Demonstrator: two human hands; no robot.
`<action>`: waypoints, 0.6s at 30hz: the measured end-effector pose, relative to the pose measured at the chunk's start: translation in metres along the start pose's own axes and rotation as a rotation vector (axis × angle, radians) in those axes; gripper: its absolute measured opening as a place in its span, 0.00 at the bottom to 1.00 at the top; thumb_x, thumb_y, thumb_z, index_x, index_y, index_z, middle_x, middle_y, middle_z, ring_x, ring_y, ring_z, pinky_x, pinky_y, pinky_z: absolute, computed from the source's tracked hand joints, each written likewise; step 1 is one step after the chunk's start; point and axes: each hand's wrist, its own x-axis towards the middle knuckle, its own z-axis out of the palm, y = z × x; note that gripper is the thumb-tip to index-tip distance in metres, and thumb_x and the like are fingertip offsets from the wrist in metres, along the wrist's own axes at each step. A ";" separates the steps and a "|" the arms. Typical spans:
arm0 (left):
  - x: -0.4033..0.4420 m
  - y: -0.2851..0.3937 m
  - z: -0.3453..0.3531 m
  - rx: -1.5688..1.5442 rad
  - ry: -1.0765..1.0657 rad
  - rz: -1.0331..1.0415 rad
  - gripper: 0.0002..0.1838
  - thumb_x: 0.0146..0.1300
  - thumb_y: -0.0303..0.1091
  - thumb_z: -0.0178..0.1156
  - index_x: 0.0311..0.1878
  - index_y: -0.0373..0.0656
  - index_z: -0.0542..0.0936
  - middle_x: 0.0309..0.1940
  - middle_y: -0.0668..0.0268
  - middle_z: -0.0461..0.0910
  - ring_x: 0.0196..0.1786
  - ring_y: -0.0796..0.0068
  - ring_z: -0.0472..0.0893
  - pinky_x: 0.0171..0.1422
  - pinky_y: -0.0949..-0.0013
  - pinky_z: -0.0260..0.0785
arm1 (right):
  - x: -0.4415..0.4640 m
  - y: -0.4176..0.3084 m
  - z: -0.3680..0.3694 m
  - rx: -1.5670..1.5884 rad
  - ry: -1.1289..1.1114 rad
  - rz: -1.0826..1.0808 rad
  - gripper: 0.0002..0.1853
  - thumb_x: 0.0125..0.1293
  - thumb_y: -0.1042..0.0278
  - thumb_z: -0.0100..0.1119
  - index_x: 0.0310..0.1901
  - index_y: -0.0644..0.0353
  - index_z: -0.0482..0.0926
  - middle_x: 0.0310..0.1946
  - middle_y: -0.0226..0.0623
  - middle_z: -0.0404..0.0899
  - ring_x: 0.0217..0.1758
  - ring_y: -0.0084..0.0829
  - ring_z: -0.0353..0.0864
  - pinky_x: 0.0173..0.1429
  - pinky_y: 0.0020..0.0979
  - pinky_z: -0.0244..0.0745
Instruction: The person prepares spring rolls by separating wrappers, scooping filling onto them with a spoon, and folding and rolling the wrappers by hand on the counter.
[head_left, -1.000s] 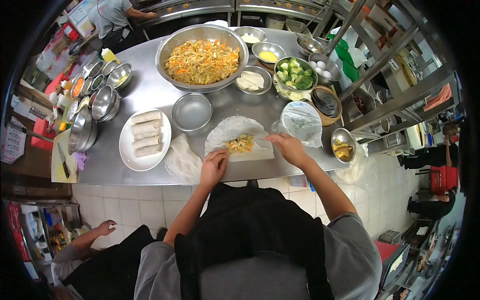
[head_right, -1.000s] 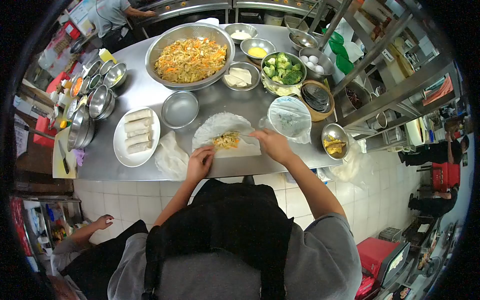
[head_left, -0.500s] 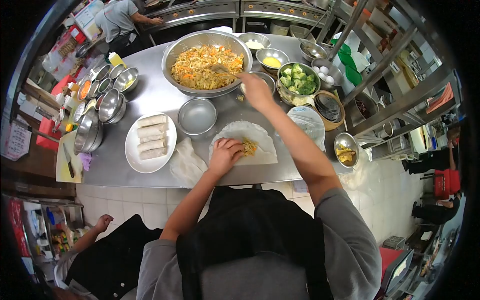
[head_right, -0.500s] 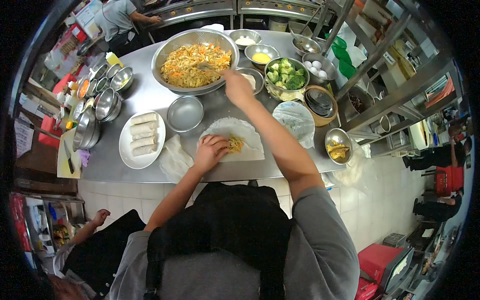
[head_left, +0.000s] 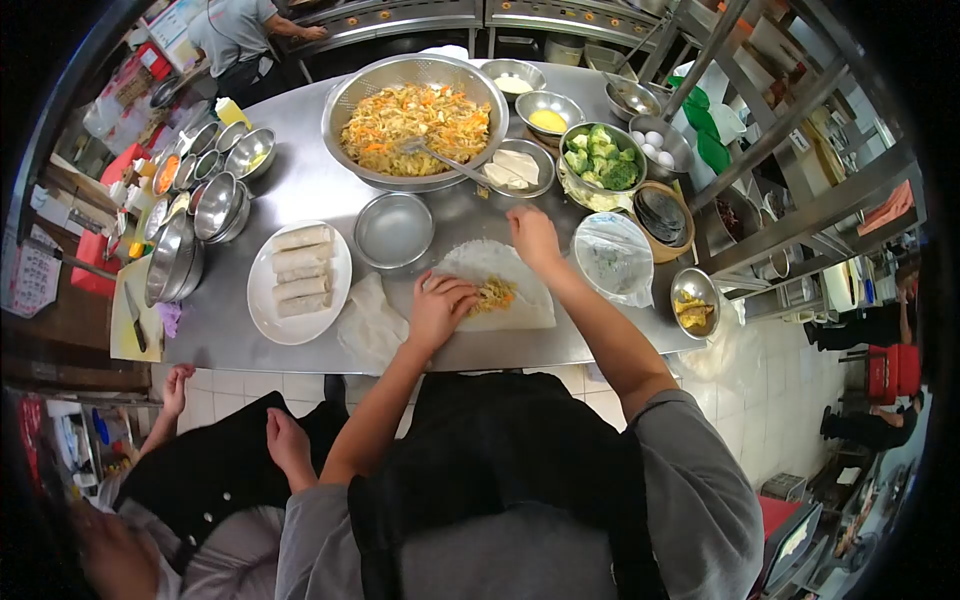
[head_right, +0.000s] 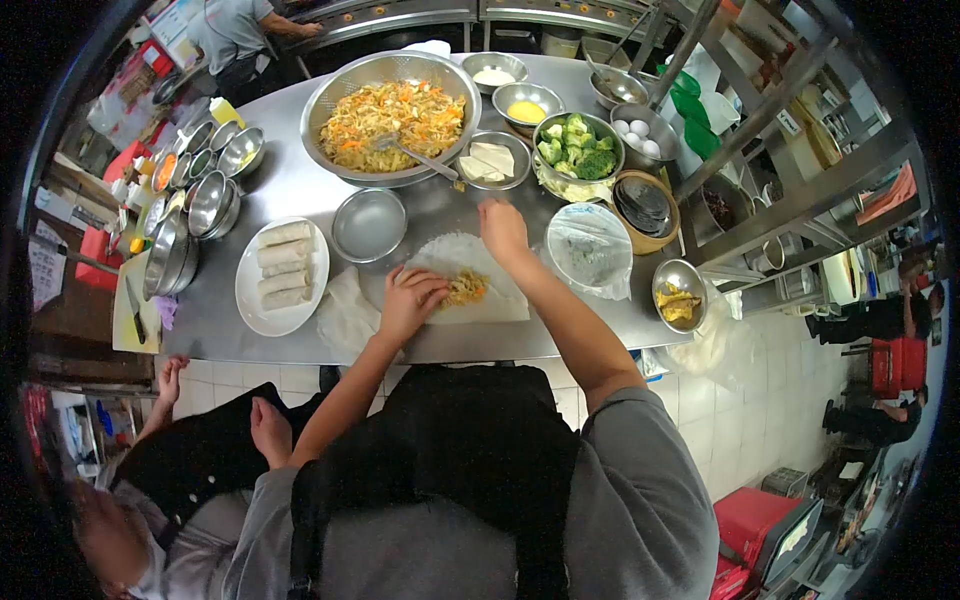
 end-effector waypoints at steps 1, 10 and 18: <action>-0.001 0.003 -0.002 -0.008 0.014 -0.020 0.10 0.64 0.42 0.68 0.47 0.55 0.87 0.49 0.73 0.86 0.59 0.69 0.79 0.75 0.49 0.54 | -0.002 0.005 0.009 -0.026 -0.068 0.037 0.09 0.68 0.72 0.53 0.43 0.61 0.82 0.42 0.50 0.82 0.49 0.51 0.82 0.52 0.46 0.79; -0.017 0.022 -0.022 -0.041 0.024 -0.100 0.13 0.65 0.38 0.66 0.52 0.51 0.86 0.52 0.70 0.85 0.61 0.66 0.78 0.75 0.46 0.55 | 0.062 -0.010 0.094 -0.550 -0.155 -0.255 0.19 0.65 0.74 0.53 0.56 0.75 0.76 0.49 0.54 0.81 0.52 0.45 0.84 0.51 0.38 0.84; -0.030 0.018 -0.024 -0.054 0.014 -0.120 0.12 0.63 0.35 0.67 0.50 0.50 0.85 0.51 0.67 0.85 0.60 0.64 0.79 0.73 0.48 0.58 | 0.061 -0.008 0.087 -0.428 -0.127 -0.308 0.09 0.61 0.79 0.54 0.41 0.70 0.79 0.41 0.53 0.83 0.42 0.48 0.86 0.45 0.42 0.85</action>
